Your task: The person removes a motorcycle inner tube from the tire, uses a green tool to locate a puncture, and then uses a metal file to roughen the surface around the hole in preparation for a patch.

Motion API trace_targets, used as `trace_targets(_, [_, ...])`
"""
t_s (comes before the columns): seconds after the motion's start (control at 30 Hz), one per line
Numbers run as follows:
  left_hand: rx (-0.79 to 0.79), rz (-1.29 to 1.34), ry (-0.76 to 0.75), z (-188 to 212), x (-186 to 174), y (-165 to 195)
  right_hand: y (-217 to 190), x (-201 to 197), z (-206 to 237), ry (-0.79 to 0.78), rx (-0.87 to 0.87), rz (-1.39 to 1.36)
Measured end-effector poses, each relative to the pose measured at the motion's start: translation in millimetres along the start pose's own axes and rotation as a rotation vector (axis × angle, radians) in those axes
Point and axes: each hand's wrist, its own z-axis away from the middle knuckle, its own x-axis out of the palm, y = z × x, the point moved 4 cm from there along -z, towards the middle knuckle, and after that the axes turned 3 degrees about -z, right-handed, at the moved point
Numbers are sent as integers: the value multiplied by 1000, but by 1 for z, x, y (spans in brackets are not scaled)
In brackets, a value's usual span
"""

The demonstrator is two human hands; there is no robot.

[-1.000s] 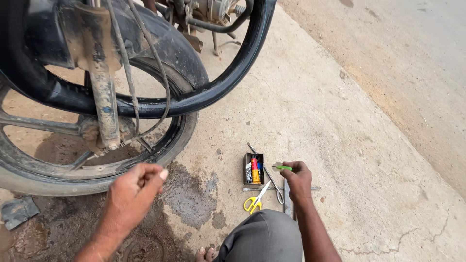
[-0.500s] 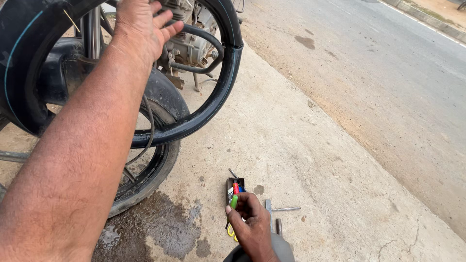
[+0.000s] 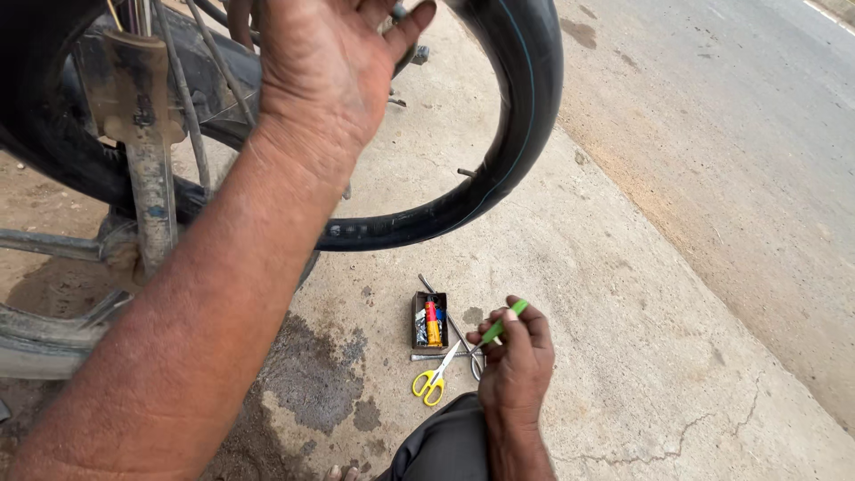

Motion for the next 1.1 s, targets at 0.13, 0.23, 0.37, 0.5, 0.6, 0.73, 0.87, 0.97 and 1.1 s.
trace_targets(0.13, [-227,56,159,86,44,35,-26,-35,-7,111,-80,-97])
trace_targets(0.23, [-353,131,190,155,62,71,-37,-53,-2,130,-120,-12])
trace_targets(0.37, [-534,77,343,237,56,138,-41,-57,18,54,-203,184])
trace_targets(0.5, [-576,74,685,295,30,230,-25,-34,48,-218,-83,481])
trace_targets(0.6, [-611,-184,863,325,-3,298,-9,3,72,-460,-16,653])
trace_targets(0.73, [-459,-506,902,340,-56,354,17,69,116,-855,38,752])
trace_targets(0.87, [-357,-602,736,340,-83,389,54,143,187,-1518,4,759])
trace_targets(0.97, [-329,-691,783,337,-90,403,83,187,240,-1893,-170,758])
trace_targets(1.1, [-290,-717,783,328,-97,412,119,209,301,-2112,-176,533])
